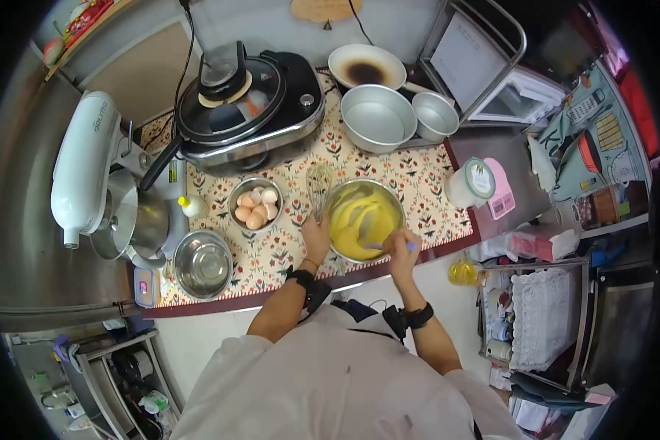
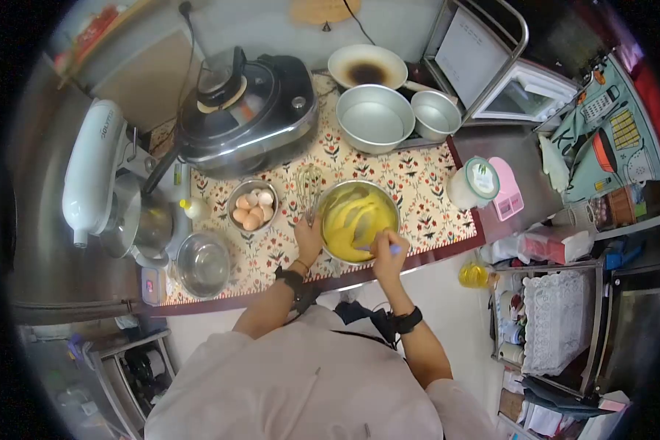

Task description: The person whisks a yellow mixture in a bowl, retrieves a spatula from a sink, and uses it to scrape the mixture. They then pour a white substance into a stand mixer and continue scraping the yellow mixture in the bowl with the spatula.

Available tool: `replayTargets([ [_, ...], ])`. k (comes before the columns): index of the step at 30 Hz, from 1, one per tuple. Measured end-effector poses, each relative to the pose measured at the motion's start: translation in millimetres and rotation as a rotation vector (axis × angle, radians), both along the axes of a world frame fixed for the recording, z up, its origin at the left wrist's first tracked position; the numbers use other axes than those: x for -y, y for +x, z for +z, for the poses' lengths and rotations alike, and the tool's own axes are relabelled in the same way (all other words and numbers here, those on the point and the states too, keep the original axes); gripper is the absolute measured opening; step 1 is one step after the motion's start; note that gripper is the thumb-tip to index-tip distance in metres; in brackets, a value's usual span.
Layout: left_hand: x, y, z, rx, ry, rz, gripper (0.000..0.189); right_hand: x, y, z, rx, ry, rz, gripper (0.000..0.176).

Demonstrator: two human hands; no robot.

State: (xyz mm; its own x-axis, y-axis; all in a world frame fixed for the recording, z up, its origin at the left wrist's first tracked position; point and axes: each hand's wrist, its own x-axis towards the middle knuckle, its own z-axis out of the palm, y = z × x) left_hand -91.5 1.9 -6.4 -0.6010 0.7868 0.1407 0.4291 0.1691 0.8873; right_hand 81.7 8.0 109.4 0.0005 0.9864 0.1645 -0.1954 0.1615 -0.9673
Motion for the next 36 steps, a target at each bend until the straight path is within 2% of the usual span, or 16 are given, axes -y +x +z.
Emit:
replayTargets([
  [2, -6.2, -2.2, 0.2, 0.023, 0.058, 0.007, 0.026, -26.4, -5.8, 33.8, -0.254, -0.241, 0.021, 0.028],
  [6, -4.6, -1.6, 10.8, 0.003, 0.027, 0.003, 0.026, -61.0, -34.5, 61.3, -0.088, -0.027, 0.108, 0.031],
  [9, -3.6, -5.5, 2.1, -0.022, 0.0, -0.009, 0.024, -87.7, -65.8, 31.2, 0.388, 0.24, 0.139, 0.029],
  [12, -4.8, -3.8, 5.8, -0.025, -0.013, -0.004, 0.023, -106.5, -72.6, 24.8, 0.721, 0.516, 0.352, 0.025],
  [13, -5.4, -3.1, 2.4, -0.037, -0.019, 0.015, 0.023, -111.5, -72.0, 24.3, 0.712, 0.497, 0.286, 0.023],
  [16, -3.8, -0.7, -0.1, -0.028, -0.002, 0.052, 0.023, -139.8, -45.8, 37.1, 0.844, 0.126, 0.217, 0.027],
  [18, -4.8, 1.3, 7.6, -0.006, 0.011, 0.064, 0.023, -156.2, -20.9, 34.1, 0.843, -0.059, 0.207, 0.029],
  [22, -4.2, 3.3, 12.8, 0.011, 0.0, 0.081, 0.024, -170.9, 38.3, 0.0, 0.865, -0.281, 0.188, 0.031],
  [24, -3.0, 3.0, 12.1, 0.016, -0.006, 0.081, 0.025, -150.0, 66.5, -11.0, 0.587, -0.498, 0.218, 0.031],
  [26, -3.0, 4.0, 16.6, 0.044, -0.009, 0.085, 0.026, -125.4, 86.5, -12.5, 0.577, -0.638, 0.263, 0.031],
  [30, -4.8, 3.7, 11.1, 0.012, 0.024, 0.083, 0.022, -58.4, 104.4, -23.8, 0.188, -0.895, 0.246, 0.029],
  [32, -6.1, 2.1, 1.2, 0.014, 0.016, 0.075, 0.023, -24.0, 96.9, -35.6, -0.044, -0.87, 0.29, 0.029],
  [36, -5.1, -0.3, 3.7, -0.012, 0.009, 0.031, 0.025, 22.4, 38.9, -33.1, -0.295, -0.674, 0.064, 0.027],
])
